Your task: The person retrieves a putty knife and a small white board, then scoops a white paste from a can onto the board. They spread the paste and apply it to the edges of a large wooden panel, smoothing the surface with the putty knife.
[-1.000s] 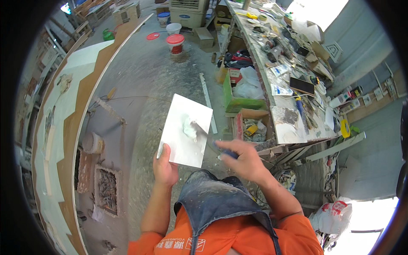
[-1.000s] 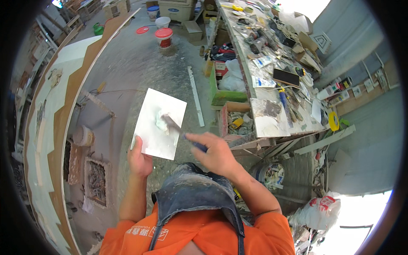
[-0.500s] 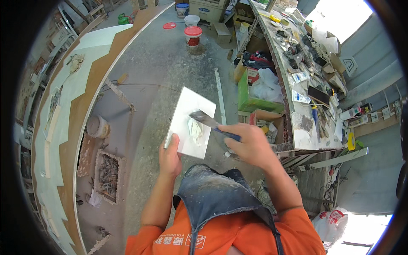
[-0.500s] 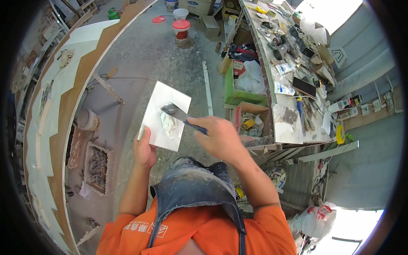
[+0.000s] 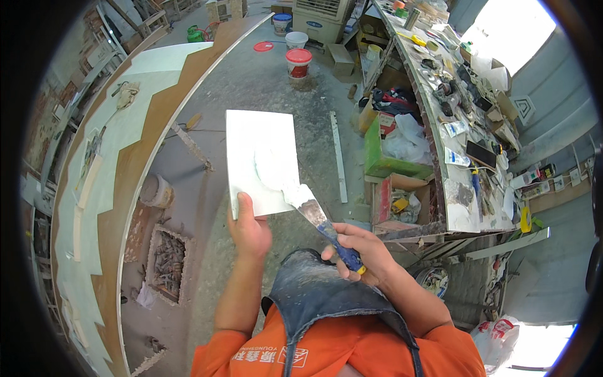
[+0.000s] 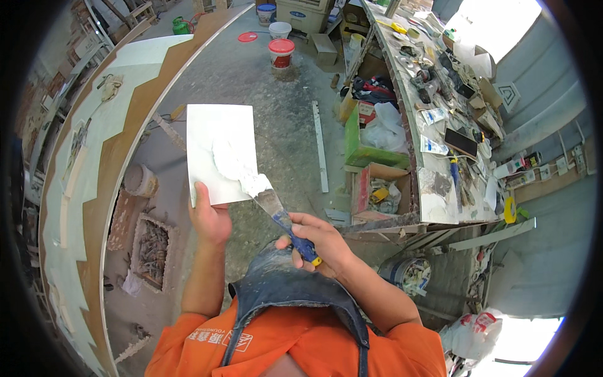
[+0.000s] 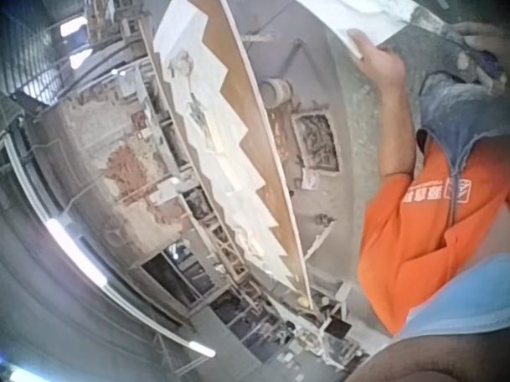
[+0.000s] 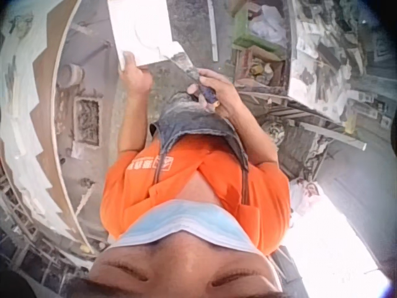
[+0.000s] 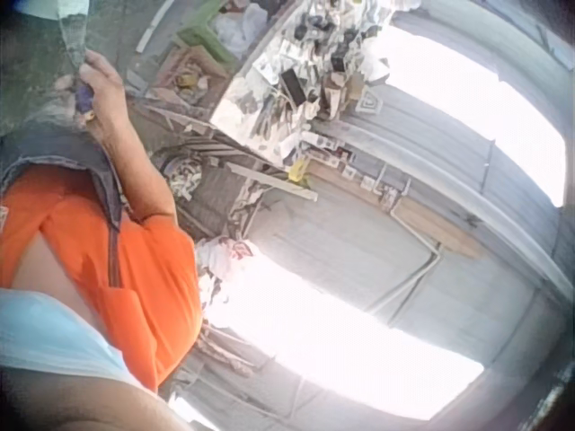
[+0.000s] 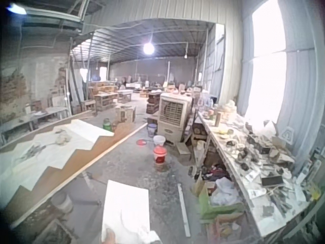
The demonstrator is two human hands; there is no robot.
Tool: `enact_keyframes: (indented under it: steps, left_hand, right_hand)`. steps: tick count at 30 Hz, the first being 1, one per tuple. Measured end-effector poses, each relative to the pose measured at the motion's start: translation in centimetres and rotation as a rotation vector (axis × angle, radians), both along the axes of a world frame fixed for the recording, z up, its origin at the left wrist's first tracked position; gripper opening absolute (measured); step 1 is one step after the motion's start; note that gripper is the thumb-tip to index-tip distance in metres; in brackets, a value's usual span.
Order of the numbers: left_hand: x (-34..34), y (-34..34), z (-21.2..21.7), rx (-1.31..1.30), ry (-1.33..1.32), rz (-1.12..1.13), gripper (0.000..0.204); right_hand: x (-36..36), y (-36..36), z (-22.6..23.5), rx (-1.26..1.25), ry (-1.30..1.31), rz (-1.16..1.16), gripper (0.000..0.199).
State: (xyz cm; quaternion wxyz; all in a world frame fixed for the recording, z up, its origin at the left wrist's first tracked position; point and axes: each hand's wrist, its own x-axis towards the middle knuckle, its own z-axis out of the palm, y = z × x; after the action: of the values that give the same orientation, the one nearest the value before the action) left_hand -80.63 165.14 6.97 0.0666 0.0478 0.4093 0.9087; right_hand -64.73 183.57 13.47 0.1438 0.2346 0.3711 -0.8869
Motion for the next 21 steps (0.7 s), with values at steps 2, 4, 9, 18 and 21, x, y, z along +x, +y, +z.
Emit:
enact_keyframes:
  steps: [2,4,9,18,21]
  left_hand:
    - [0.8,-0.5,-1.2,-0.025,0.071,0.024,0.052]
    - [1.2,-1.5,-1.3,-0.049,0.119,-0.077,0.055]
    - [-1.0,-6.3,-1.0,-0.113,-0.005,-0.350,0.060]
    - [-2.0,-5.6,-1.8,-0.710,-0.135,-0.533,0.043]
    - [-1.5,-5.8,-2.3,-0.433,-0.423,-0.287,0.051]
  right_hand:
    - [-1.3,-0.6,0.0,0.022,0.031,-0.047,0.042]
    - [-2.9,0.2,0.7,0.062,0.094,-0.086,0.041]
    - [-6.3,8.9,4.0,0.537,0.101,0.361,0.042]
    - [-11.8,-0.3,7.1,1.833,0.880,1.073,0.024]
    - [-10.8,-2.6,7.4,2.015,0.831,1.133,0.020]
